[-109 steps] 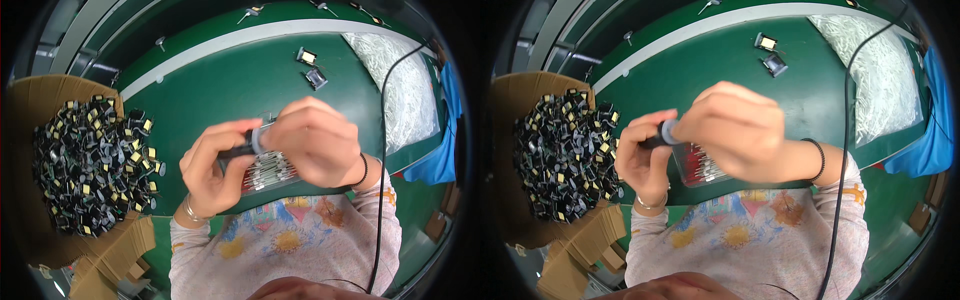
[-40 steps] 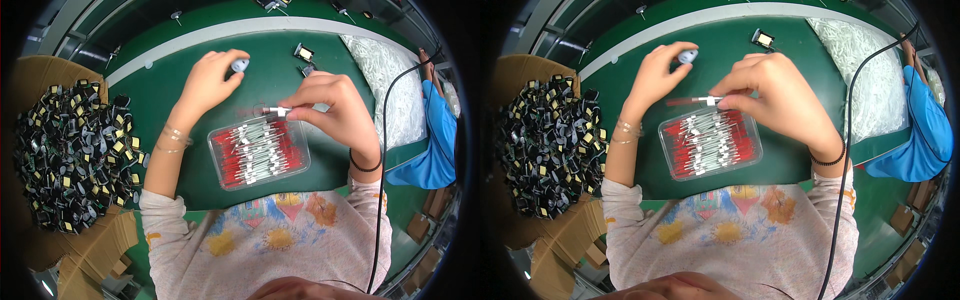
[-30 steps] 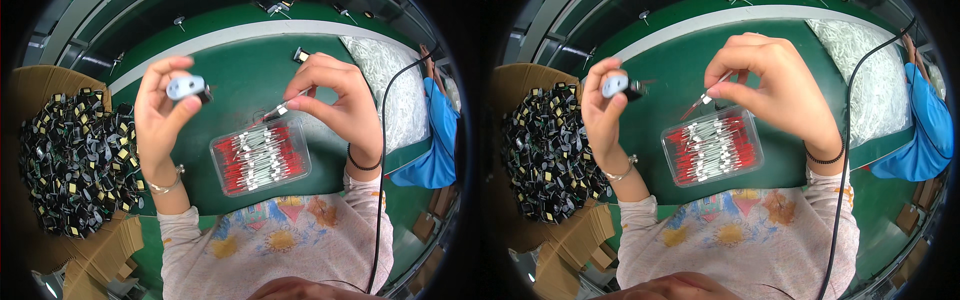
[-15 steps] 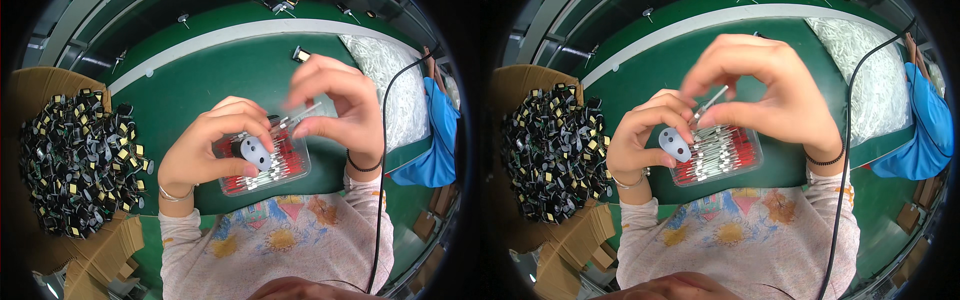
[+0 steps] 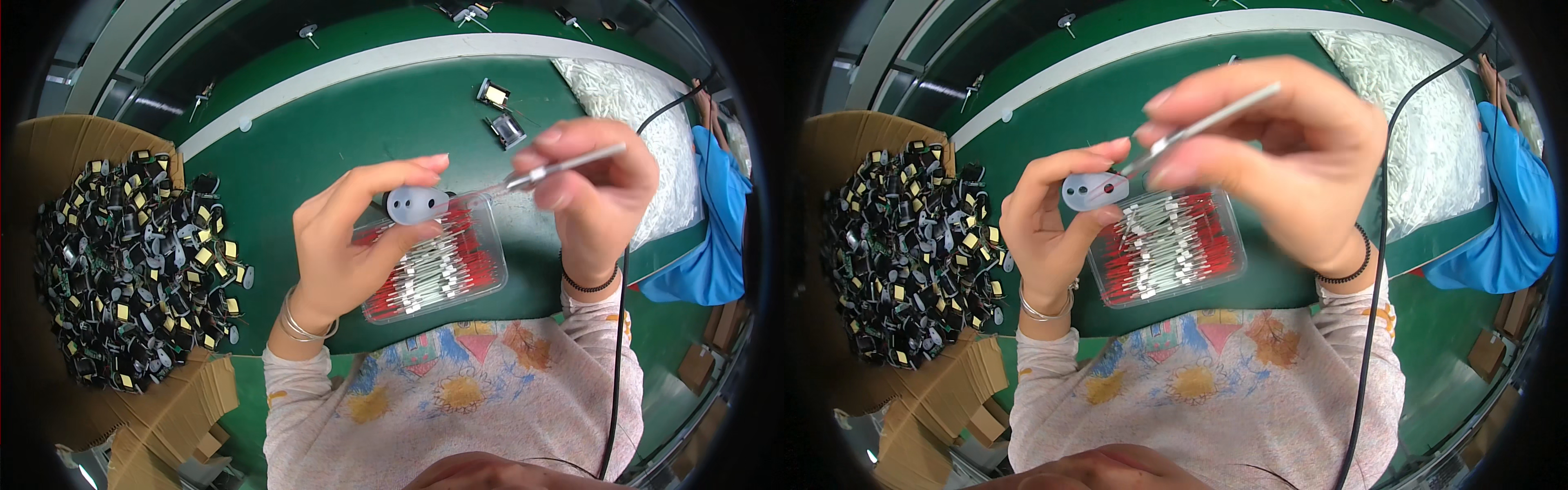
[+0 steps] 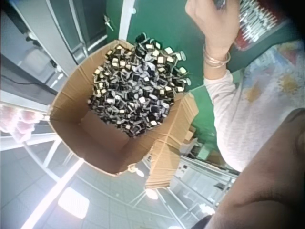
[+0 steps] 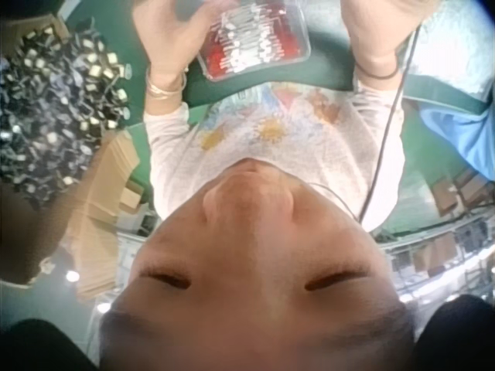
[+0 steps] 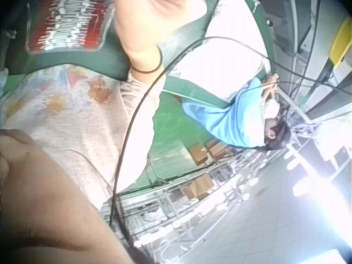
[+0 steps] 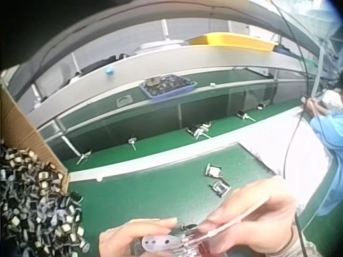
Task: The person is assembling small electronic components by hand, inserting metal pins into plastic circular housings and pressing them together at a green workstation.
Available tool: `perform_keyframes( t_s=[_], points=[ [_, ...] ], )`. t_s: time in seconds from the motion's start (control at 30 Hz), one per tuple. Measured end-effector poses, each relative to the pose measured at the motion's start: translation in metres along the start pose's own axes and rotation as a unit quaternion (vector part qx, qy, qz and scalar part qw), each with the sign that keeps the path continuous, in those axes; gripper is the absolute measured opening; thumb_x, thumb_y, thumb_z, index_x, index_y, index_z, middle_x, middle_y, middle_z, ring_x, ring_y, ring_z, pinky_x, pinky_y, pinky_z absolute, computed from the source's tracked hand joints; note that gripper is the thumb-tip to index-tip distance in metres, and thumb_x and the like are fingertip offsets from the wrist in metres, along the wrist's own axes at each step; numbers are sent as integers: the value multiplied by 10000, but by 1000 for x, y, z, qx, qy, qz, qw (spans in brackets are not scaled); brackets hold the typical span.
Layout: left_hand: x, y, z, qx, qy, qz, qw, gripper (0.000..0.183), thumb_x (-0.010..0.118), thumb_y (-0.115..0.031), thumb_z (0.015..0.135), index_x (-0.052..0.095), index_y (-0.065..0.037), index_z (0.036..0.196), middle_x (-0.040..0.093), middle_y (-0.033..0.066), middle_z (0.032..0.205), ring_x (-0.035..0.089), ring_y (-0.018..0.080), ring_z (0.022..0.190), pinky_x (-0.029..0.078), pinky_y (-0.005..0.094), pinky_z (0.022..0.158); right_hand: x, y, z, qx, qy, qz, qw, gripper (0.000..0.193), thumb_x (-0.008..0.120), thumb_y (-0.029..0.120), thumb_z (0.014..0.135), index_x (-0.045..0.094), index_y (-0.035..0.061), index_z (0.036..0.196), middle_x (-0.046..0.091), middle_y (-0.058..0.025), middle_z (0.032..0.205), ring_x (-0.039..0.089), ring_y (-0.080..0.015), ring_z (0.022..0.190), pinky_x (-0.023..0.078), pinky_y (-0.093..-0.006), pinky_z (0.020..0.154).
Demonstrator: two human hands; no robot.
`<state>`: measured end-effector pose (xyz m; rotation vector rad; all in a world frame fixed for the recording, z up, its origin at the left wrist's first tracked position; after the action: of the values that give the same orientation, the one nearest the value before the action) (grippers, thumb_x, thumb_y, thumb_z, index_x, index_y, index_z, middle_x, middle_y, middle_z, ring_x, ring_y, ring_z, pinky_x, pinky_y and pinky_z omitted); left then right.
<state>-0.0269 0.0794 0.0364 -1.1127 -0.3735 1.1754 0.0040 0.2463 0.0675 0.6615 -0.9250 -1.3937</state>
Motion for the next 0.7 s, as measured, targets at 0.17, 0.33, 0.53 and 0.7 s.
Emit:
perform_keyframes(
  t_s=[0.17, 0.33, 0.53, 0.7],
  points=[
    [-2, -10, -2, 82, -47, 62, 994, 344, 756, -25, 628, 617, -18, 942, 686, 94, 938, 652, 232, 921, 465, 339, 834, 10, 25, -3, -134, 95, -181, 970, 240, 771, 24, 637, 603, -51, 791, 628, -142, 679, 650, -241, 622, 520, -288, 540],
    [0, -17, -1, 121, -28, 118, 985, 335, 755, -53, 642, 618, -25, 946, 688, 90, 935, 655, 226, 918, 438, 360, 844, 10, 25, -4, -133, 92, -194, 968, 256, 776, -12, 569, 618, -36, 769, 644, -136, 676, 648, -239, 614, 517, -284, 546],
    [0, -20, -2, 117, -36, 142, 982, 329, 757, -55, 640, 625, -38, 941, 691, 80, 927, 653, 219, 924, 418, 366, 855, 20, 34, -10, -199, 134, -251, 938, 357, 819, 30, 511, 634, -48, 806, 656, -114, 707, 639, -212, 602, 513, -266, 538],
    [-1, -23, -3, 119, -47, 170, 977, 326, 758, -50, 636, 631, -48, 937, 692, 72, 930, 651, 211, 926, 409, 360, 857, 22, 38, -20, -250, 173, -254, 918, 398, 837, 49, 509, 639, -53, 839, 659, -126, 758, 655, -204, 647, 527, -238, 550]
  ],
)
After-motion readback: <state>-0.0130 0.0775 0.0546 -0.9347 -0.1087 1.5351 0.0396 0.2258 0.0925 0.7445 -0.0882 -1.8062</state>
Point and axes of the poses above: each hand's wrist, its own z-axis towards the middle knuckle, its own x-axis out of the palm, y = z × x, the point moved 7 cm from there along z, towards the middle knuckle
